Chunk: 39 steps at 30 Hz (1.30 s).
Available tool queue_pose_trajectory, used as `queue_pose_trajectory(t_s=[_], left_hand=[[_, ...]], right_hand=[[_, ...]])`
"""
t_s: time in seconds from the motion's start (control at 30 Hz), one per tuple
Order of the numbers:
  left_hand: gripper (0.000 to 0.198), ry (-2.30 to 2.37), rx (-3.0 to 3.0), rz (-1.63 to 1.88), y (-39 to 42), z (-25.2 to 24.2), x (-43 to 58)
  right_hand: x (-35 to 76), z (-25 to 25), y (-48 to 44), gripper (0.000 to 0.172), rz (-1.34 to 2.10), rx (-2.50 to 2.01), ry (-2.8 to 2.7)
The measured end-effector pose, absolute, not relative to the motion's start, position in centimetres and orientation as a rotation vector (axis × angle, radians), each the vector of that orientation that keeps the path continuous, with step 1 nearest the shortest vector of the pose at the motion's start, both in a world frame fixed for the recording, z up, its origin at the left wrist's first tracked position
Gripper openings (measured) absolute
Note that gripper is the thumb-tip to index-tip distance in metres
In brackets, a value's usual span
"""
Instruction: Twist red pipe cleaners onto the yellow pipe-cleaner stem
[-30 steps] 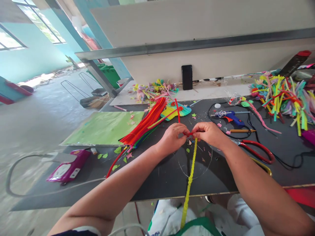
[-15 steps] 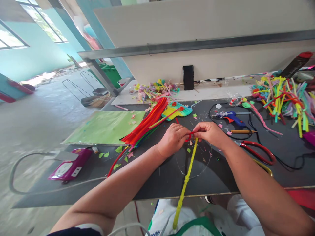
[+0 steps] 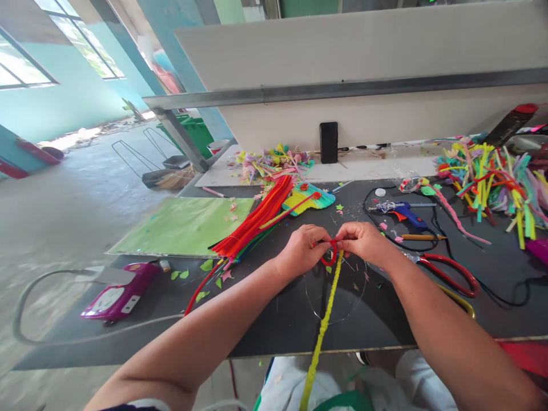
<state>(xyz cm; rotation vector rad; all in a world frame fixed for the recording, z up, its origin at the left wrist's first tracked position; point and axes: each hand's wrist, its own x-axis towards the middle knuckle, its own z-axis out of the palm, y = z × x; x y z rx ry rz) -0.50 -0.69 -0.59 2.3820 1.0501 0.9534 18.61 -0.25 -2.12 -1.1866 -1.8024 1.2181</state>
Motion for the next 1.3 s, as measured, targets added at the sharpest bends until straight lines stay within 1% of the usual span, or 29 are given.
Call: queue_pose_trajectory(t_s=[0.17,0.27,0.4,0.67,0.77,0.87,0.97,1.03,1.1,1.17,1.23,1.3], left_hand=[[0.010,1.111,1.779,0.786,-0.8,-0.5,-0.2],[0.011,1.039,1.446,0.788,-0.8,-0.7,0.1],[0.012,0.962,1.163,0.771,-0.7,-0.9,0.3],[0.020,0.921,1.205,0.697,-0.2,-0.6,-0.3],[0.017,0.904,1.135,0.694,-0.2,-0.6,-0.3],[0.013,0.870,1.031,0.670,-0.2,-0.7,-0.1],[0.016,0.872,0.931,0.625,-0.2,-0.9,0.2],[0.020,0.900,0.988,0.633,-0.3,-1.0,0.3],[0.030,0.948,1.162,0.718,-0.5,-1.0,0.3],[0.035,1.040,1.371,0.909,-0.7,-1.0,0.3],[0.031,1.141,1.561,1.112,-1.0,-1.1,0.3],[0.024,1.179,1.766,1.222,-1.2,-1.2,0.2]], right_hand=[[18.1,-1.2,-0.9,0.006,1.049,-1.247,-1.925],[17.8,-0.8,-1.3,0.006,0.951,-1.235,-1.991],[17.8,-0.9,-1.2,0.005,1.032,-1.231,-1.957],[18.2,-1.9,-0.6,0.010,1.249,-1.218,-1.796],[18.0,-1.9,-0.8,0.011,1.239,-1.212,-1.755],[17.8,-1.5,-1.0,0.009,1.187,-1.216,-1.803],[17.7,-1.0,-1.2,0.007,1.173,-1.220,-1.833],[17.8,-0.8,-1.2,0.009,1.197,-1.204,-1.801],[18.0,-0.8,-1.0,0.013,1.229,-1.185,-1.747],[18.2,-0.8,-0.8,0.016,1.242,-1.204,-1.673],[18.4,-0.9,-0.6,0.019,1.239,-1.240,-1.591],[18.6,-1.0,-0.5,0.021,1.235,-1.244,-1.538]])
